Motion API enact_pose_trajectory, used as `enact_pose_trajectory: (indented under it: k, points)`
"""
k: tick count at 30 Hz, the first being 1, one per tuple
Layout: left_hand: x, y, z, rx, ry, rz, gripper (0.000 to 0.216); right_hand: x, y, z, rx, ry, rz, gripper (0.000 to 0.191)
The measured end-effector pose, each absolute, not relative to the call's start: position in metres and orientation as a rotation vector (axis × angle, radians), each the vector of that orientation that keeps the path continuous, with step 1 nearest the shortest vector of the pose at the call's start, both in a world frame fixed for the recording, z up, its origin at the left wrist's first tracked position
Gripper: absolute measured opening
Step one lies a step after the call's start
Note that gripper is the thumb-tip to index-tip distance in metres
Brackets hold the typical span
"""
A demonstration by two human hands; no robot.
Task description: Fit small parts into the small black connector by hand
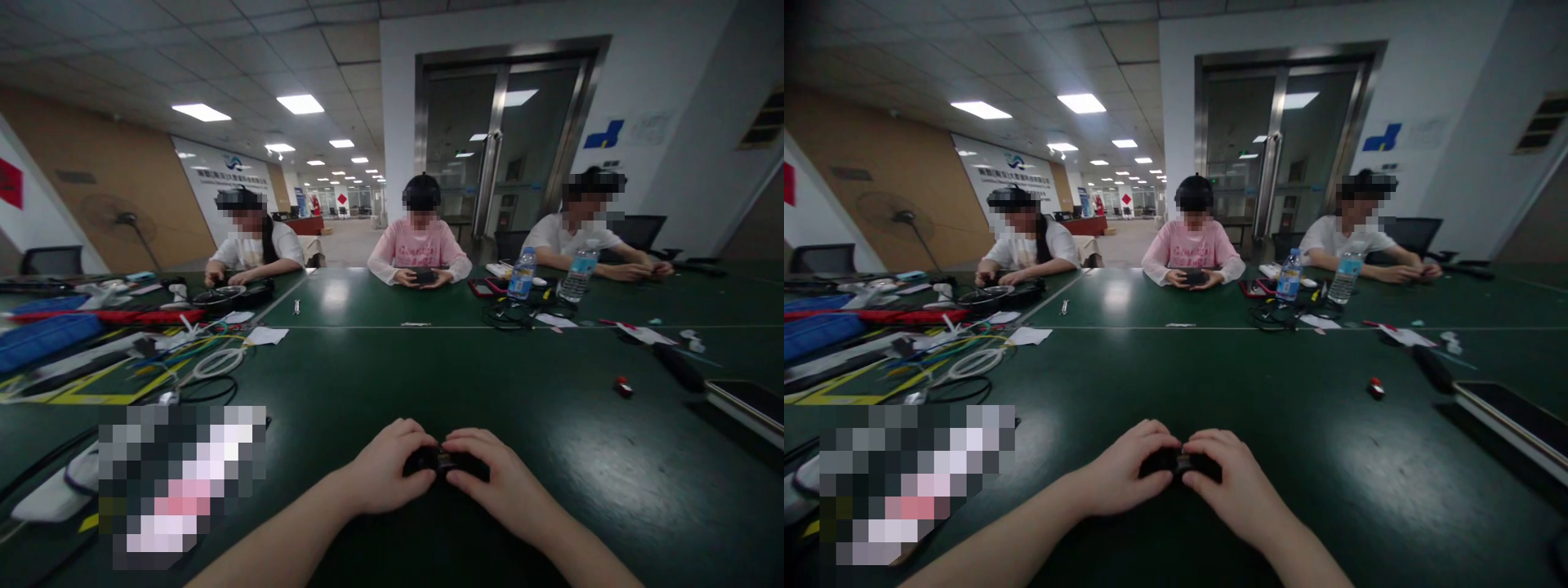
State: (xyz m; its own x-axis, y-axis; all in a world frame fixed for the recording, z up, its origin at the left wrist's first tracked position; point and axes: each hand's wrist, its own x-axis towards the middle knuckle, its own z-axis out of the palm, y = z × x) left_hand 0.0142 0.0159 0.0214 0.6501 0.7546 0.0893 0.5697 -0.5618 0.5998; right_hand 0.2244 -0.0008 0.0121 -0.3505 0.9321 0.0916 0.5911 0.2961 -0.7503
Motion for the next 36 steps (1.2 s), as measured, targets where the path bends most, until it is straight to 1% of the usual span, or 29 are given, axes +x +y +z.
enact_pose_trajectory:
  k: [3, 11, 17, 21, 25, 27, 33, 36]
  points:
    - [0.0145, 0.0158, 0.0230, 2.337, 1.027, 0.461, 0.032, 0.2240, -0.0005, 0.0096, -1.345, -2.059, 0.833, 0.023]
    - [0.0142, 0.0159, 0.0218, 2.324, 1.008, 0.481, 0.033, 0.2235, -0.0018, 0.0095, -1.322, -2.045, 0.823, 0.027]
    - [0.0143, 0.0160, 0.0211, 2.322, 1.011, 0.489, 0.033, 0.2214, -0.0011, 0.0114, -1.331, -2.035, 0.845, 0.022]
    - [0.0143, 0.0154, 0.0231, 2.308, 1.011, 0.476, 0.032, 0.2214, -0.0017, 0.0116, -1.344, -2.041, 0.851, 0.023]
    - [0.0140, 0.0157, 0.0212, 2.312, 0.998, 0.505, 0.044, 0.2220, -0.0025, 0.0123, -1.344, -2.052, 0.844, 0.022]
    - [0.0138, 0.0162, 0.0195, 2.300, 1.010, 0.520, 0.046, 0.2223, -0.0026, 0.0121, -1.353, -2.048, 0.843, 0.021]
    - [0.0143, 0.0166, 0.0201, 2.282, 1.038, 0.506, 0.033, 0.2228, -0.0019, 0.0086, -1.361, -2.043, 0.828, 0.026]
    - [0.0140, 0.0169, 0.0207, 2.268, 1.029, 0.524, 0.029, 0.2224, -0.0018, 0.0091, -1.369, -2.044, 0.846, 0.024]
